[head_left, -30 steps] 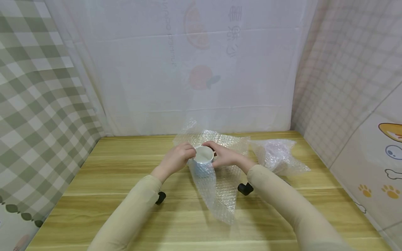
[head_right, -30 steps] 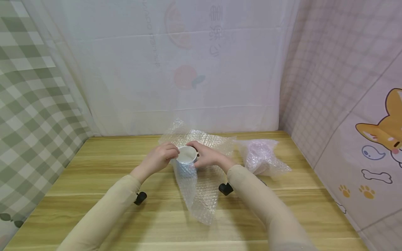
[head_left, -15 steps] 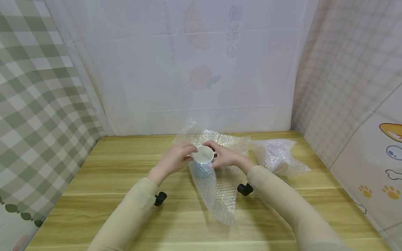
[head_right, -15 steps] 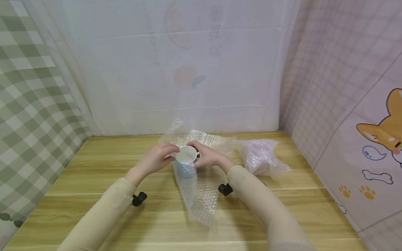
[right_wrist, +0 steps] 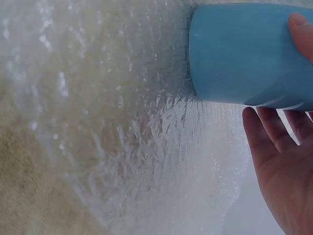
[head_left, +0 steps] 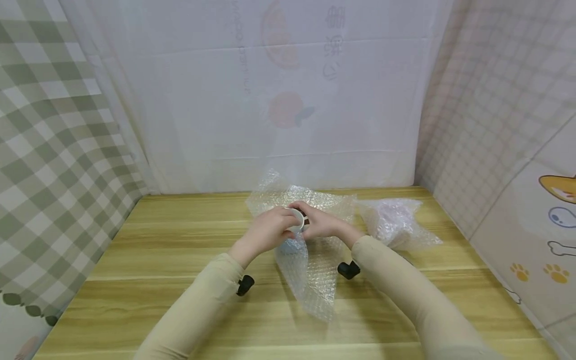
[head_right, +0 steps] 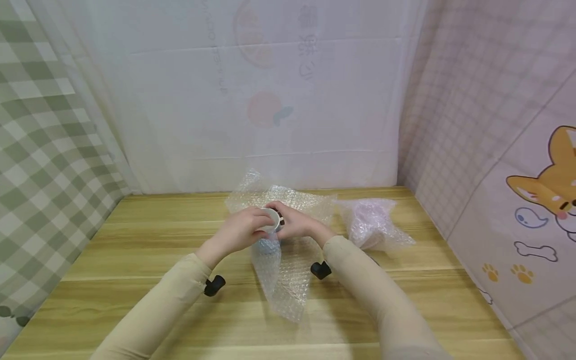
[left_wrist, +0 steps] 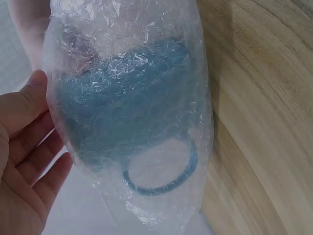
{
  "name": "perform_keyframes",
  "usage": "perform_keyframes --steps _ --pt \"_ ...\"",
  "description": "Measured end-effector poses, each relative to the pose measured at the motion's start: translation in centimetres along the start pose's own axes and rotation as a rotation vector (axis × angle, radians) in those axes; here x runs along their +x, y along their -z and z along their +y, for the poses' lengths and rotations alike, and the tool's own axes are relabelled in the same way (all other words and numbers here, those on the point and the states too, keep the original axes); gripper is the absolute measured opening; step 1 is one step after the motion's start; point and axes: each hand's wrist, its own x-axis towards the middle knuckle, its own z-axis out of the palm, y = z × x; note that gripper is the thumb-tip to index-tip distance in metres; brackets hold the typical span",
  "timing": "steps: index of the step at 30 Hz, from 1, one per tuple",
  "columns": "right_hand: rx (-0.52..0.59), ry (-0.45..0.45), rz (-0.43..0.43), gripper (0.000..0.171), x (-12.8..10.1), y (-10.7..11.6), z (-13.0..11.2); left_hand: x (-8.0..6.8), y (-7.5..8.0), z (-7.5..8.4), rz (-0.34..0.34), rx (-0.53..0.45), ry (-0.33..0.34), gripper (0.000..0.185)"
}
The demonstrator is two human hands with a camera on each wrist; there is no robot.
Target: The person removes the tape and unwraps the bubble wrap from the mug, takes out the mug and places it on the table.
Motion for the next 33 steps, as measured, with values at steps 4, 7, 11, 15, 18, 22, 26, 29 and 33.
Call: perform_keyframes --steps 4,7,11,15,18,22,26,29,33 --pt "0.008 0.021 0.006 0.080 0.0 -0.1 0.0 0.0 -0.5 0.1 0.002 -0.051 0.074 0.016" --pt "0.008 0.027 0.013 0.080 0.1 -0.2 0.0 0.0 -1.0 0.2 0.020 -0.050 0.128 0.008" --pt "0.007 0.028 0.013 0.081 0.3 -0.2 0.1 -0.1 -1.7 0.6 0.095 -0.009 0.180 0.009" --pt "0.011 0.038 0.015 0.081 0.4 -0.3 0.2 -0.4 -2.2 0.9 0.199 0.009 0.160 0.012" --pt "0.014 0.052 0.016 0.080 0.4 -0.3 0.2 -0.6 -2.6 0.8 0.258 0.023 0.110 0.013" --pt "-0.009 0.065 0.021 0.076 0.2 -0.2 0.2 -0.9 -2.6 0.5 0.346 0.039 0.031 0.015" --pt "-0.033 0.066 0.024 0.075 0.0 -0.1 0.2 -1.6 -2.2 0.1 0.418 0.034 -0.010 0.018" --pt "-0.026 0.072 0.021 0.077 0.0 -0.1 0.3 -2.5 -1.6 -0.3 0.431 0.018 -0.019 0.019" --pt "-0.018 0.057 0.018 0.081 0.0 0.0 0.4 -3.9 -0.9 -0.7 0.430 -0.007 -0.009 0.022"
